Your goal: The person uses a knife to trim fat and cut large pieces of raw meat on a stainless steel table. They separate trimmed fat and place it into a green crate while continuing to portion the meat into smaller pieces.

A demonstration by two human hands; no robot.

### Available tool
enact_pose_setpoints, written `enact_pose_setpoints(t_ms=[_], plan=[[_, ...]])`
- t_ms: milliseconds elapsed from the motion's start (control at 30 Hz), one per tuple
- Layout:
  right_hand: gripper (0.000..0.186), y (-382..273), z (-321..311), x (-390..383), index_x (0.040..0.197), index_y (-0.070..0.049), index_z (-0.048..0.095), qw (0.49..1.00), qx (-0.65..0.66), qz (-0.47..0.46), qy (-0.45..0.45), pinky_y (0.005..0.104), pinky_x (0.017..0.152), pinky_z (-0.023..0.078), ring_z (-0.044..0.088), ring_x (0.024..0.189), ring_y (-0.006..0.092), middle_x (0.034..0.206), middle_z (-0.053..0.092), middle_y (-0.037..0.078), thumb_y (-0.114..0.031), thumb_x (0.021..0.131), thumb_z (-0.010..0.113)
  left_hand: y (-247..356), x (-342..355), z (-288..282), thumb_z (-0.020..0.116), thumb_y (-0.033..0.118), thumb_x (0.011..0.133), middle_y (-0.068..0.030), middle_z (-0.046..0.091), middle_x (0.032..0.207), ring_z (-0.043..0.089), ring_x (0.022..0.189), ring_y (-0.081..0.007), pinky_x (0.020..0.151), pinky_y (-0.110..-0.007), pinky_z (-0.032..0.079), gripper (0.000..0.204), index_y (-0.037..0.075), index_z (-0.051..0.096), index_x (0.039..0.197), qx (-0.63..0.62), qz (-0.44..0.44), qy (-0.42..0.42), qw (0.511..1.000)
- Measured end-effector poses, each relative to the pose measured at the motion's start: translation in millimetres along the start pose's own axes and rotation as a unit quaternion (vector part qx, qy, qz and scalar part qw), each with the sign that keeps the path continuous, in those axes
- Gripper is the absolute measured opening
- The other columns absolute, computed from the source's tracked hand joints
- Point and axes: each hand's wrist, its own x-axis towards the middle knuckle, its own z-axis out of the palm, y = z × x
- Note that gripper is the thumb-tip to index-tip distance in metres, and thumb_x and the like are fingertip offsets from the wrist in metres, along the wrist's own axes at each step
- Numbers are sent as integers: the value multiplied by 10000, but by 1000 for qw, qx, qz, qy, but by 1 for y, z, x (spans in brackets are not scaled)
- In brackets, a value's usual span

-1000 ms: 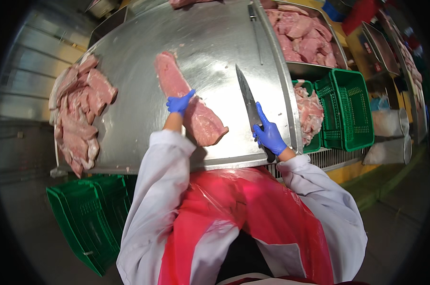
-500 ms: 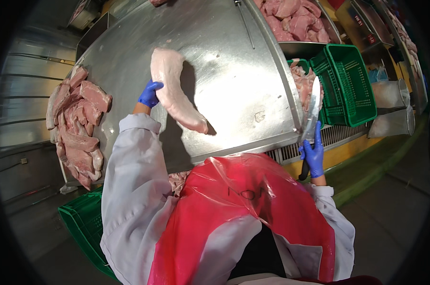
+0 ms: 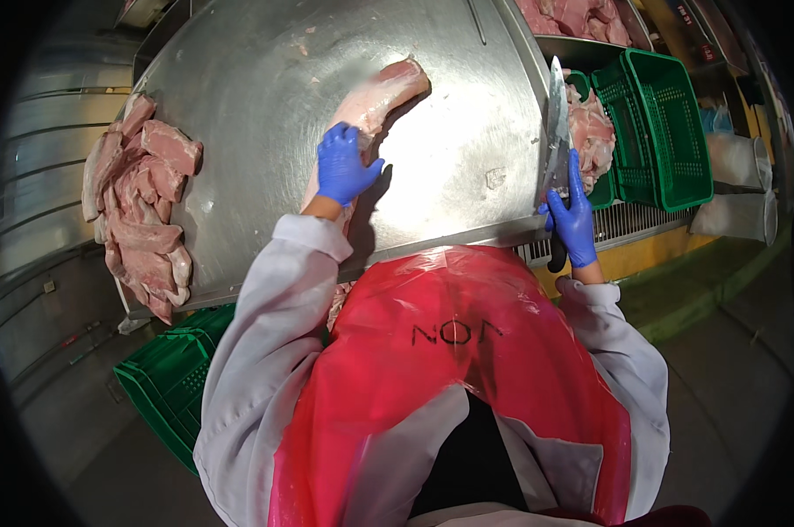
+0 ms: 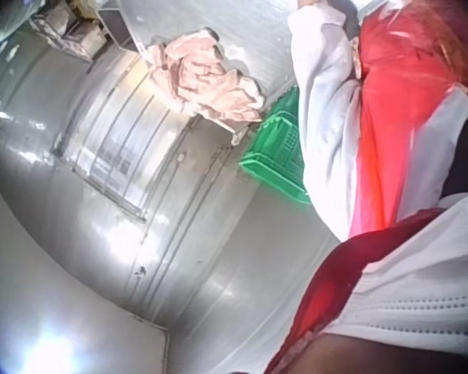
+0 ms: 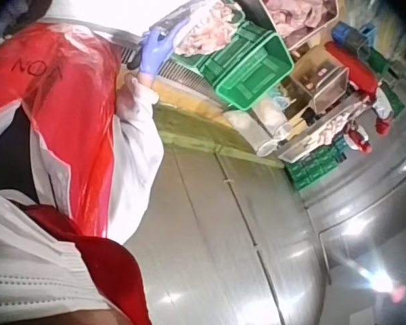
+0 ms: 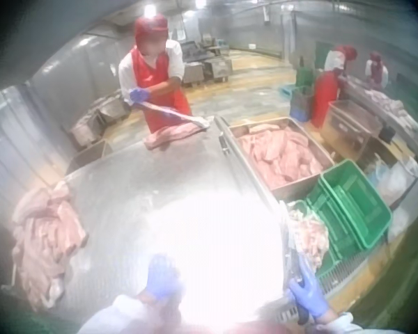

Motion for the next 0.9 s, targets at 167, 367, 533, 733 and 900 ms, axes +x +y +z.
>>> enact_pose_setpoints(t_ms=[167, 367, 533, 733, 900], plan=[[812, 16, 6, 14, 1629, -212, 147, 999, 42, 17, -10, 232, 480, 471, 551, 554, 62, 725, 632, 42, -46, 951, 562, 57, 86, 27, 729, 416, 789, -179, 570, 1121, 539, 1096, -352, 923, -483, 420, 476, 38, 612, 1054, 51, 38, 24, 998], [815, 11, 7, 25, 1627, -224, 168, 998, 48, 26, -25, 255, 485, 496, 592, 578, 93, 745, 647, 64, -62, 929, 558, 48, 166, 78, 673, 236, 823, -170, 714, 885, 713, 860, -338, 773, -441, 580, 272, 36, 661, 1007, 105, 11, 29, 994], [778, 33, 10, 33, 1619, -218, 192, 1000, -2, 19, -14, 292, 494, 528, 614, 519, 137, 646, 641, 84, -132, 933, 546, 20, 160, 53, 722, 313, 790, -228, 724, 804, 725, 759, -342, 724, -388, 557, 325, -12, 721, 815, -205, -161, 2, 965], [767, 30, 71, 108, 1617, -288, 174, 990, -20, 11, -142, 332, 607, 583, 676, 643, 185, 809, 693, 134, -193, 959, 559, -9, 150, 43, 730, 193, 814, -63, 681, 736, 606, 663, -124, 624, -300, 503, 219, -24, 704, 822, -288, -186, -36, 939], [753, 2, 155, 200, 1616, -301, 155, 979, -45, -70, -184, 351, 655, 589, 682, 654, 217, 845, 694, 157, -220, 973, 538, -9, 151, 41, 729, 212, 791, -119, 687, 715, 639, 649, -178, 621, -331, 514, 244, -30, 697, 793, -316, -184, -25, 931]])
